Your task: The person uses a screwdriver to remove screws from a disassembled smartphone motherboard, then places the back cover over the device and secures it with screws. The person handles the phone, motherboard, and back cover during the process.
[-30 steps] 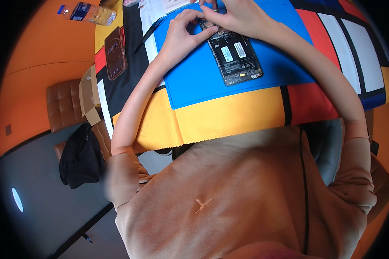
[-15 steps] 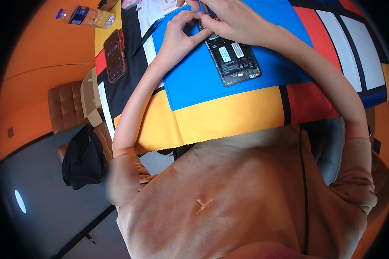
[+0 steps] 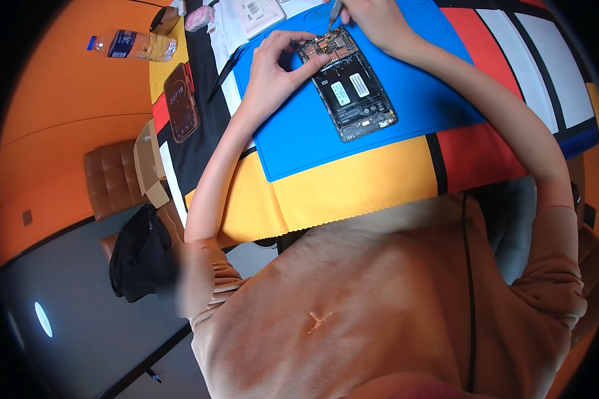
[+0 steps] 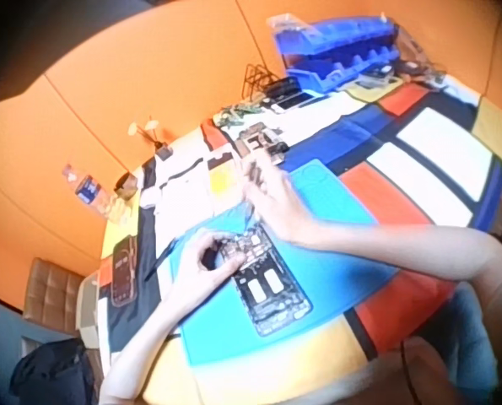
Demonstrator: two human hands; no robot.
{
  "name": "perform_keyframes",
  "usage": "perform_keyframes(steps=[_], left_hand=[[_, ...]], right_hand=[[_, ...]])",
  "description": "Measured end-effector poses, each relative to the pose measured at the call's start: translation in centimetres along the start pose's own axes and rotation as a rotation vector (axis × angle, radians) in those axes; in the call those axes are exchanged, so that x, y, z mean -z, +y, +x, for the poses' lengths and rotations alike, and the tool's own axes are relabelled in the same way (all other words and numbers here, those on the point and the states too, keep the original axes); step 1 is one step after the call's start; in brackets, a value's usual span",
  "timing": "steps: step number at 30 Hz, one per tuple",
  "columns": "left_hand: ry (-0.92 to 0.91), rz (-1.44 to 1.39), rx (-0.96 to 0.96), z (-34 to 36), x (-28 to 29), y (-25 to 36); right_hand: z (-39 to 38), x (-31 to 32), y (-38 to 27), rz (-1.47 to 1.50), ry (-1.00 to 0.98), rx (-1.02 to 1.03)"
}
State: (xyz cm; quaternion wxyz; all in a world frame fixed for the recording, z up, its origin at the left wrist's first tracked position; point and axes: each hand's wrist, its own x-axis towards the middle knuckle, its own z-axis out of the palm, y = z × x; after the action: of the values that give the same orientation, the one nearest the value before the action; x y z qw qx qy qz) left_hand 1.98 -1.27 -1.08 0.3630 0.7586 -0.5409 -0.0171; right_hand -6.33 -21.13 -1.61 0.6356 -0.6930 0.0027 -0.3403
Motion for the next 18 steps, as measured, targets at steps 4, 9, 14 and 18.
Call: perform_keyframes(steps=[4, 9, 14, 18], left_hand=[[-0.006, -0.017, 0.012, 0.01, 0.02, -0.03], [-0.002, 0.004, 0.006, -0.04, 0.00, 0.05], [-0.002, 0.019, -0.008, -0.01, -0.01, 0.03], [-0.003, 0.027, -0.009, -0.03, 0.01, -0.01]], right_hand=[[0.40, 0.62, 0.58, -0.106, 0.132, 0.013], [0.52, 0.48, 1.04, -0.179, 0.167, 0.034], [0.50, 0.49, 1.00, -0.160, 0.148, -0.001], [0.53, 0.42, 0.75, -0.163, 0.127, -0.028]])
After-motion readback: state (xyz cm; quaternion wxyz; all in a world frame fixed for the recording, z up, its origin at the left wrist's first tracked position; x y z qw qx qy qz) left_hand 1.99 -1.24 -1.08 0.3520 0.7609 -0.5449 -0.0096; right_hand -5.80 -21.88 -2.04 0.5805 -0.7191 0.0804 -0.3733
